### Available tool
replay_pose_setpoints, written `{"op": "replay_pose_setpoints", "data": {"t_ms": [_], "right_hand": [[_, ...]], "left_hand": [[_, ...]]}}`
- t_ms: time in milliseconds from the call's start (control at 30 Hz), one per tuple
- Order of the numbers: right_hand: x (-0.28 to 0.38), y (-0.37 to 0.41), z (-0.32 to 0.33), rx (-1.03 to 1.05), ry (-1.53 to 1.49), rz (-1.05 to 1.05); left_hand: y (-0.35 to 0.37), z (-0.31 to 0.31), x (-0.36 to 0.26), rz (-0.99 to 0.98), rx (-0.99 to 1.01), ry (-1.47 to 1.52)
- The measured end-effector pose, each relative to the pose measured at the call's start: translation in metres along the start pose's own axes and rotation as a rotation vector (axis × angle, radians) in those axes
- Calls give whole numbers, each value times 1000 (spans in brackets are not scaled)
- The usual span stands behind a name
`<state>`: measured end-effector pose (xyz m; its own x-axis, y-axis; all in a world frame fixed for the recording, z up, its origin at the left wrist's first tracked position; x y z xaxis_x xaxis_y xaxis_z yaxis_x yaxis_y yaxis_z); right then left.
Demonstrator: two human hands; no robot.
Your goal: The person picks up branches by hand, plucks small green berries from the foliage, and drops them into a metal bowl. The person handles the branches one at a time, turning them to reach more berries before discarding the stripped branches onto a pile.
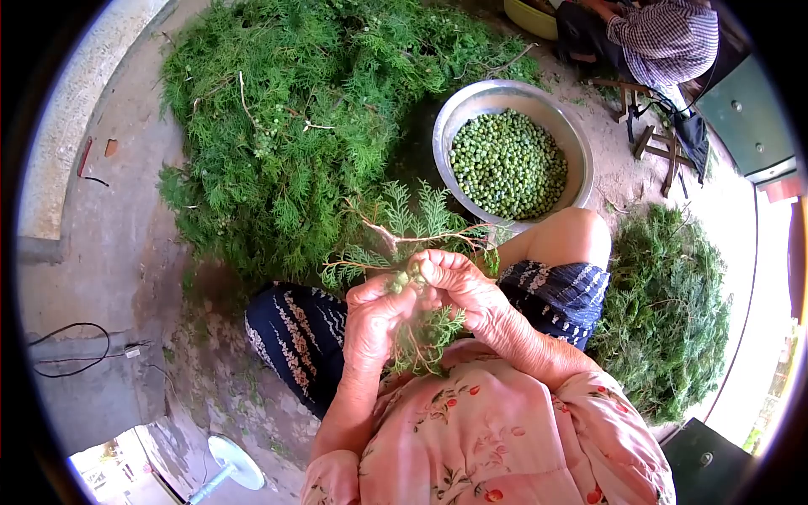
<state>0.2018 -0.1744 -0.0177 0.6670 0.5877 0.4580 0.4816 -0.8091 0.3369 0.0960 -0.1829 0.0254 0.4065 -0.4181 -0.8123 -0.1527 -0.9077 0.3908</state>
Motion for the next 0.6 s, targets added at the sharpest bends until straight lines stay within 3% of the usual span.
{"op": "replay_pose_setpoints", "data": {"t_ms": [133, 367, 600], "right_hand": [[14, 9, -7, -151, 234, 32], [16, 6, -8, -77, 451, 273], [9, 5, -6, -44, -7, 56]], "left_hand": [[-1, 5, 0, -23, -41, -50], [0, 6, 0, -102, -113, -158], [1, 0, -3, -66, -59, -11]]}}
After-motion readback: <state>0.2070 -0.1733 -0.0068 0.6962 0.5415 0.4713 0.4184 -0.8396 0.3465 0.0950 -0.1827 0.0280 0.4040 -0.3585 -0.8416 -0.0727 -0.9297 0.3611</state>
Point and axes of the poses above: each hand's wrist, its own y-axis away from the middle knuckle, its own z-axis out of the back of the hand, x = y × z, the point moved 6 cm from there along -y, towards the middle knuckle, and after that the axes turned 1 degree about y, right-handed, at the moved point
